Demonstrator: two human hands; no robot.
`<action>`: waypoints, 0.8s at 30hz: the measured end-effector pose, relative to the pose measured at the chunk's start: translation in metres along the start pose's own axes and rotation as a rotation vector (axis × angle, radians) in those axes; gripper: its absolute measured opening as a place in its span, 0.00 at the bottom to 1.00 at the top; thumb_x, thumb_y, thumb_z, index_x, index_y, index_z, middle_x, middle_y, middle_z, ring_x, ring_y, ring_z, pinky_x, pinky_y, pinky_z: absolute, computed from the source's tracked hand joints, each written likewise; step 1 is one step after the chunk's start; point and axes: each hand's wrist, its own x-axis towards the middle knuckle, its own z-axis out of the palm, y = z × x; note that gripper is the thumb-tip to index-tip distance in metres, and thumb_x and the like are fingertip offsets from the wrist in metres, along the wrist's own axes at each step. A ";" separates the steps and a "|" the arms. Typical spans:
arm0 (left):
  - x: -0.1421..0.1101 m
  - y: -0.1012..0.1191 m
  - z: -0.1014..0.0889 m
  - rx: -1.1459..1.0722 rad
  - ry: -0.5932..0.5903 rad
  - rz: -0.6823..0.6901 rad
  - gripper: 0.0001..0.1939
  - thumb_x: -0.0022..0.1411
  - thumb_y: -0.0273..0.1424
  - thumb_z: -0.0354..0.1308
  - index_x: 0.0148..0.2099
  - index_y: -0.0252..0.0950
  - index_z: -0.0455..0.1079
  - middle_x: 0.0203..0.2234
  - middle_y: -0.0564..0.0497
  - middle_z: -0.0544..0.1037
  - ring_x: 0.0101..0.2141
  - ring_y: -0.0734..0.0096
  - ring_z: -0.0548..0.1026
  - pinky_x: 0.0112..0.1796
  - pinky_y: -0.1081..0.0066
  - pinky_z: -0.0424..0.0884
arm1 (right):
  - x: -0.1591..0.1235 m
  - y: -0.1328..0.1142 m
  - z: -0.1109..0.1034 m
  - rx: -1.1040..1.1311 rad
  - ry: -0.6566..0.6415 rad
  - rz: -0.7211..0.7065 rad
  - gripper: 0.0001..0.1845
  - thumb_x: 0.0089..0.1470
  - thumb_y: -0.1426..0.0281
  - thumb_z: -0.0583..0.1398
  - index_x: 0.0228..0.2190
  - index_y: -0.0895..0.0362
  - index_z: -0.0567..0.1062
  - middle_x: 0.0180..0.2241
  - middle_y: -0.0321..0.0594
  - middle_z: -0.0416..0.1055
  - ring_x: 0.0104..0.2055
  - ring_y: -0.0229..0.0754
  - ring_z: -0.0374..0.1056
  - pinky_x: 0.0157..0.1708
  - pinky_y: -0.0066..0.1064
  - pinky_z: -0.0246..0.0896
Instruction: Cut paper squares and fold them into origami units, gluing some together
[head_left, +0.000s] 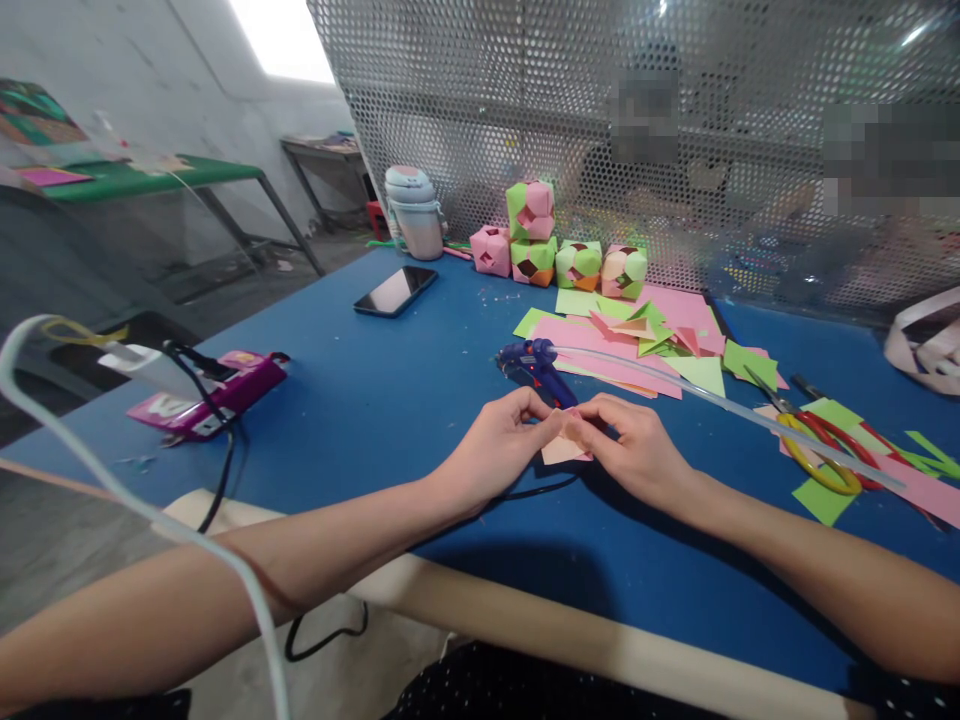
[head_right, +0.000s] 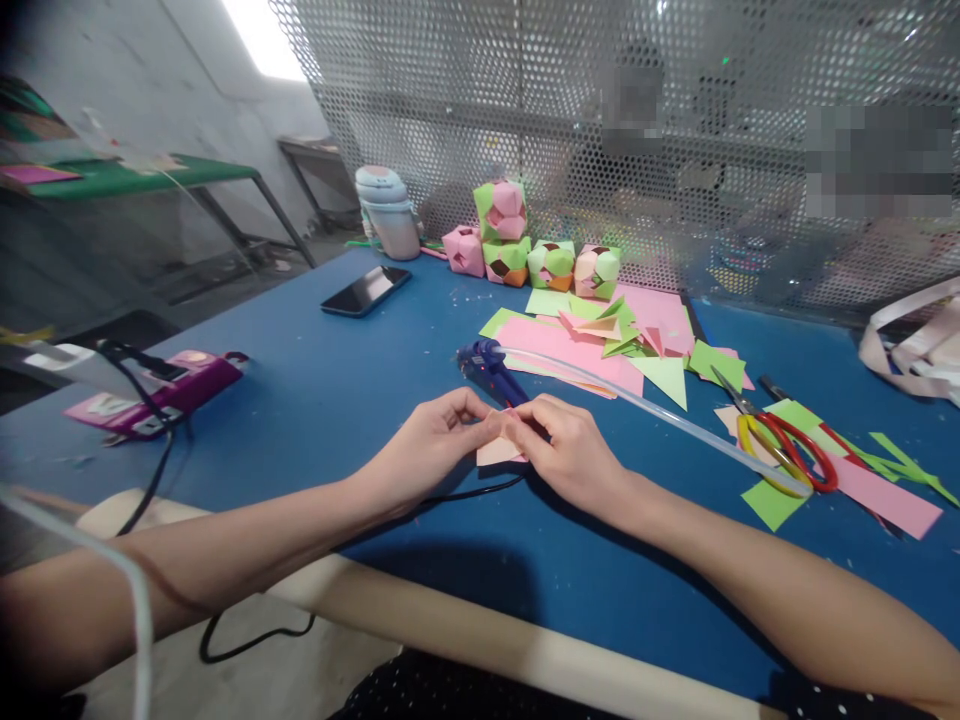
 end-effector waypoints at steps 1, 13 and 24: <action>0.000 -0.001 0.000 0.008 0.002 0.008 0.13 0.59 0.40 0.58 0.33 0.34 0.67 0.27 0.52 0.75 0.28 0.74 0.69 0.29 0.74 0.63 | 0.000 0.000 0.000 0.007 0.004 0.013 0.09 0.60 0.68 0.57 0.34 0.58 0.76 0.28 0.36 0.71 0.29 0.35 0.66 0.30 0.28 0.60; -0.002 0.006 0.002 0.015 0.037 0.011 0.12 0.58 0.38 0.60 0.32 0.33 0.73 0.27 0.53 0.77 0.29 0.74 0.71 0.32 0.75 0.66 | 0.000 -0.004 -0.002 0.096 0.029 0.069 0.10 0.58 0.66 0.59 0.29 0.57 0.77 0.25 0.34 0.73 0.27 0.35 0.67 0.29 0.27 0.61; -0.001 0.008 0.000 -0.047 0.057 -0.021 0.13 0.57 0.39 0.61 0.30 0.33 0.69 0.28 0.50 0.77 0.29 0.72 0.73 0.32 0.73 0.68 | 0.000 -0.001 -0.003 0.031 0.039 0.082 0.14 0.58 0.64 0.59 0.24 0.57 0.76 0.23 0.34 0.73 0.25 0.35 0.66 0.27 0.27 0.59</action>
